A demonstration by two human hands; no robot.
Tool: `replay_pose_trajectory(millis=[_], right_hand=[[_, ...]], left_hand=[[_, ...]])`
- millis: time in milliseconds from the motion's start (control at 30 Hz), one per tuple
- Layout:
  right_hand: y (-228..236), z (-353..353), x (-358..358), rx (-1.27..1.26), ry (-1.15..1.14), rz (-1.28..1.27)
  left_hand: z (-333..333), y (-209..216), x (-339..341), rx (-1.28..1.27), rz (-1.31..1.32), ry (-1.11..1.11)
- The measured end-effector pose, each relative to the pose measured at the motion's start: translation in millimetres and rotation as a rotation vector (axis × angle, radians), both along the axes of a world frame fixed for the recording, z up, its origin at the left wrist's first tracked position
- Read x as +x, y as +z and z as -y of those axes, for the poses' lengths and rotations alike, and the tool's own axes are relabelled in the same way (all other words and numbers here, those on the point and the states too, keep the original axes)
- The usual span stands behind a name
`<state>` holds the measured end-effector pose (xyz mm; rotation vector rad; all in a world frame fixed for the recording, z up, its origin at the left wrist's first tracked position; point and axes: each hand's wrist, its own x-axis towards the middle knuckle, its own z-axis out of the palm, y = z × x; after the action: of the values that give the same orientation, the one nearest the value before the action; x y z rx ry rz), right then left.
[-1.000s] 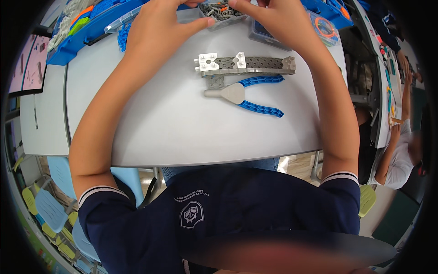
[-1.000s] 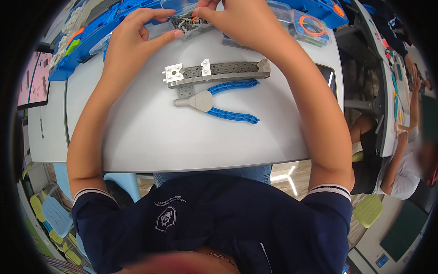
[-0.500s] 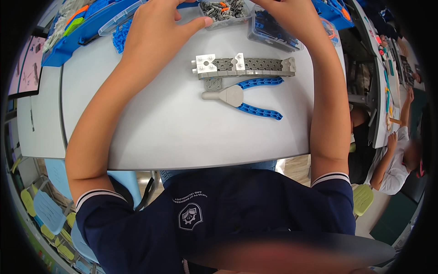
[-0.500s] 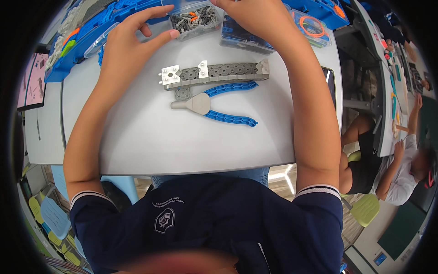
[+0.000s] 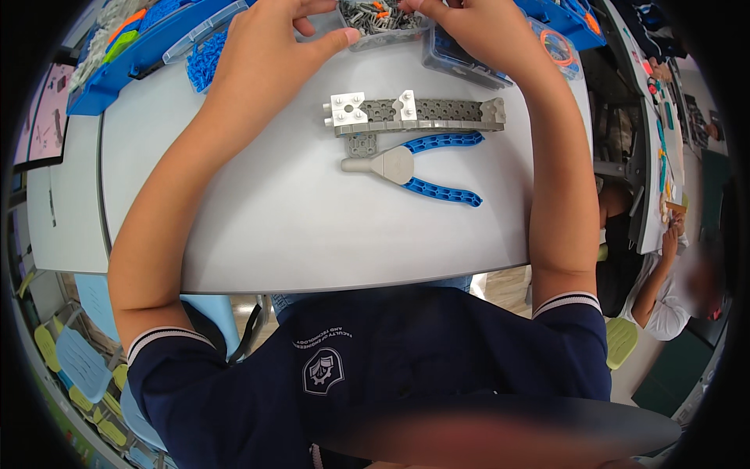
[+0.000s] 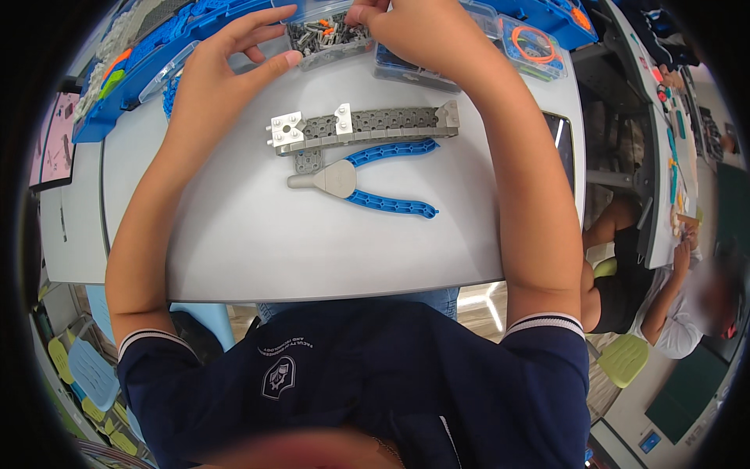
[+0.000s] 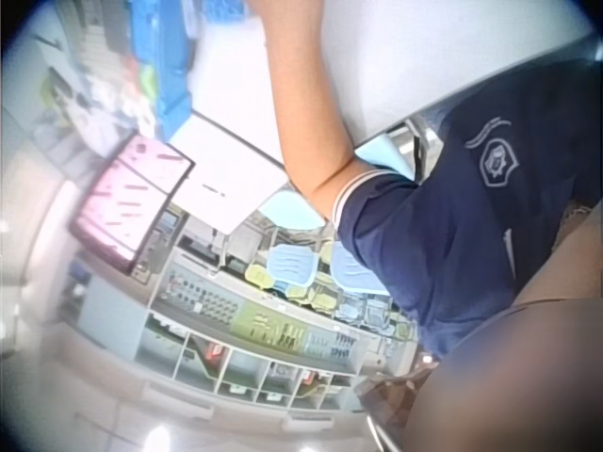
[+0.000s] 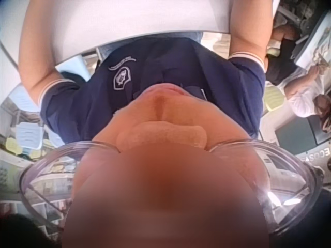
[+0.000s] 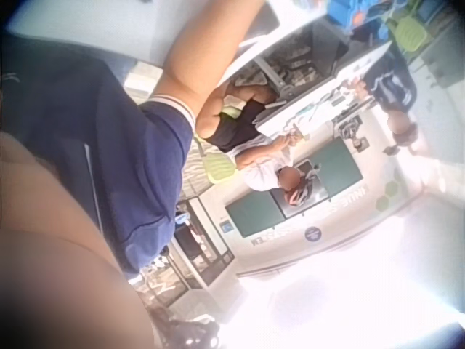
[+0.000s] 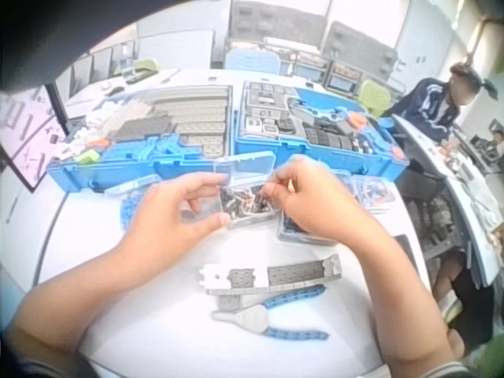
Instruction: The person assembles a modular building kit by connecting gray and white plastic pieces on a white table. They use a small white tool to press components together, then open a blue storage case to retrieve additional parts and small screws from a clear container.
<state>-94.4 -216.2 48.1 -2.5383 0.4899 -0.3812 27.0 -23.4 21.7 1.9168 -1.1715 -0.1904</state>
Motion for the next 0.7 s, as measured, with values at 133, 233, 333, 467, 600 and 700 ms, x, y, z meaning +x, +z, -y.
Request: replay_pose_trajectory(millis=[133, 233, 333, 467, 600, 700], right_hand=[[0, 3, 2, 0.039, -0.037, -0.009], [-3, 4, 3, -0.085, -0.068, 0.049], [-4, 4, 3, -0.1, -0.07, 0.068], [-3, 2, 1, -0.106, -0.016, 0.047], [2, -1, -1, -0.085, 0.047, -0.001], [4, -4, -3, -0.112, 0.116, 0.077]], left_hand=[[1, 2, 0, -0.005, -0.019, -0.003], [-1, 3, -4, -0.007, 0.06, 0.005], [-3, 6, -9, 0.002, 0.137, 0.019], [-2, 10, -12, 0.023, 0.179, 0.038], [-1, 13, -16, 0.014, 0.109, 0.046], [-4, 10, -21, -0.009, 0.326, 0.05]])
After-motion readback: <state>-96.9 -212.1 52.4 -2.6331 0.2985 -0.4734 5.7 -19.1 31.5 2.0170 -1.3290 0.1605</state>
